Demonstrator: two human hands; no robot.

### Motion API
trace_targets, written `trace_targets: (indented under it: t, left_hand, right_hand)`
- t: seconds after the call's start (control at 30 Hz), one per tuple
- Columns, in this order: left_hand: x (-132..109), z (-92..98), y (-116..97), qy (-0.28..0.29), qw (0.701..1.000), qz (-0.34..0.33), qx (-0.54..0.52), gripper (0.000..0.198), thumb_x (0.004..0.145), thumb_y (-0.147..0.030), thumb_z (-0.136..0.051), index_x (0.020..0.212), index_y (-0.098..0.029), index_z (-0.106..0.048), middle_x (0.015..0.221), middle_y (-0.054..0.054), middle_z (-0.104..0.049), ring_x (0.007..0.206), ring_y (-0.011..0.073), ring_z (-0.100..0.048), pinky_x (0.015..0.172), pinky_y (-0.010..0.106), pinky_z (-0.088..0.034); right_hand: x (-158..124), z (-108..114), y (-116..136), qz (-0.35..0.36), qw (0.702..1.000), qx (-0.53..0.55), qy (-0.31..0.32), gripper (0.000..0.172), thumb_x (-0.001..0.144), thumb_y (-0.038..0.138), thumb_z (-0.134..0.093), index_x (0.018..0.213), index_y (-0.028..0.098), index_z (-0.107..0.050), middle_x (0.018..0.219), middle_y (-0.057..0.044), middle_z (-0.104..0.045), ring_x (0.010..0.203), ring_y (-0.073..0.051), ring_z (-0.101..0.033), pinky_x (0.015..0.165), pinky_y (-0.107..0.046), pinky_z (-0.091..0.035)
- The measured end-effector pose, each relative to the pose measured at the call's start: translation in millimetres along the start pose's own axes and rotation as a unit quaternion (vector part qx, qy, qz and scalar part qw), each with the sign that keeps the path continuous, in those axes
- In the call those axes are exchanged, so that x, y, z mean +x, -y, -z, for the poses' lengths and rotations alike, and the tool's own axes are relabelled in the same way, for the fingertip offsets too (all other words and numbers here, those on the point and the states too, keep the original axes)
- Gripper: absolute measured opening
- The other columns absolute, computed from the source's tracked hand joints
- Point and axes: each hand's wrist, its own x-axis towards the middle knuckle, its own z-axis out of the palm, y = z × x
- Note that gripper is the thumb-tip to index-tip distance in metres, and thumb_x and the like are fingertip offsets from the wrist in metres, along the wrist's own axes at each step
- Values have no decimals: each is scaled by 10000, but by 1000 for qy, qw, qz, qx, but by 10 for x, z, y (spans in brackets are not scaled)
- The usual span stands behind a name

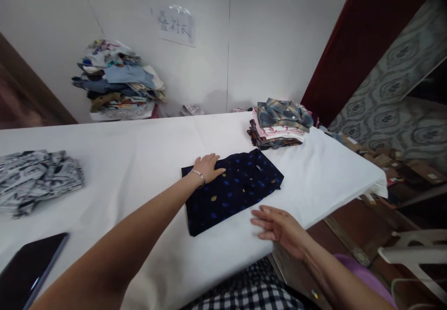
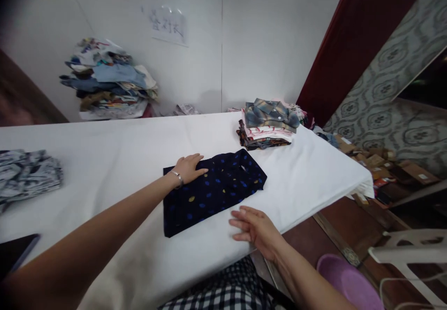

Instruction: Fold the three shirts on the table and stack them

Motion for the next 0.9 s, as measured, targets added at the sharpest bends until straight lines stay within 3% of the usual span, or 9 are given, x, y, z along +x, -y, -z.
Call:
trace_targets:
  t: [0.1, 0.2, 0.33, 0.43, 0.53, 0.63, 0.73, 0.83, 0.9]
  left_hand:
    - [294, -36, -42, 67, 997, 22, -40, 695, 786, -528, -576, 1363, -158, -461, 1431, 166, -469, 1302, 326, -441, 1055, 433, -348]
    - [491, -35, -80, 92, 993, 38, -68, 742, 717, -494, -655, 1347, -144, -480, 1369, 181, -530, 1233, 320, -516, 996, 385, -405]
    - [631, 2, -120, 133, 981, 74, -122, 686, 649, -456, -711, 1251, -156, -575, 1247, 162, -632, 1089, 308, -621, 850, 348, -487]
    - [644, 83, -136, 151, 970, 82, -170, 508, 632, -440, -719, 1046, -147, -681, 1106, 144, -702, 976, 296, -666, 762, 333, -510]
    - [571, 287, -84, 141, 960, 68, -233, 380, 658, -442, -699, 926, -172, -704, 1017, 95, -734, 926, 253, -678, 749, 303, -516]
    - [411, 663, 52, 97, 909, 38, -403, 367, 620, -460, -741, 861, -186, -705, 898, 67, -748, 834, 234, -686, 749, 322, -530]
    - [143, 1134, 209, -20, 848, -29, -529, 416, 573, -469, -796, 853, -174, -707, 851, 62, -741, 792, 224, -678, 778, 365, -538]
    - [-264, 1460, 316, -180, 837, -95, -508, 423, 606, -447, -796, 914, -169, -715, 937, 62, -734, 899, 233, -661, 877, 393, -512]
    - [-608, 1449, 358, -251, 850, -105, -451, 400, 629, -426, -787, 932, -175, -720, 990, 58, -727, 965, 244, -642, 937, 411, -482]
  right_hand:
    - [72, -134, -8, -24, 998, 34, 40, 328, 749, 347, -751, 969, 153, -602, 1193, -141, -639, 1093, -268, -625, 669, -333, -594]
    - [224, -316, -7, -44, 995, 63, 65, 315, 774, 395, -726, 940, 150, -619, 1060, -115, -669, 1074, -256, -626, 656, -318, -587]
    - [428, -539, -27, -59, 993, 80, 57, 354, 758, 437, -734, 922, 140, -633, 826, -63, -667, 750, -155, -661, 508, -202, -495]
    - [553, -619, -83, -6, 997, 70, 15, 340, 669, 401, -807, 772, 152, -599, 665, -1, -614, 517, -85, -546, 405, -174, -355]
    - [630, -633, -64, 77, 996, 35, -28, 368, 587, 357, -847, 623, 169, -532, 574, 21, -578, 483, -84, -487, 418, -200, -316]
    - [643, -689, 205, 149, 988, -22, -29, 307, 558, 343, -839, 671, 170, -613, 677, -13, -669, 624, -141, -576, 578, -259, -441]
    - [614, -867, 703, 268, 961, -64, 29, 326, 560, 299, -806, 848, 184, -706, 854, -21, -730, 853, -193, -633, 827, -326, -469]
    - [585, -1078, 1127, 383, 918, -81, 62, 353, 571, 261, -771, 916, 207, -722, 913, 6, -737, 956, -200, -626, 940, -354, -434]
    - [595, -1135, 1193, 424, 897, -105, 71, 352, 595, 259, -749, 942, 209, -721, 940, 12, -733, 984, -208, -618, 961, -374, -426]
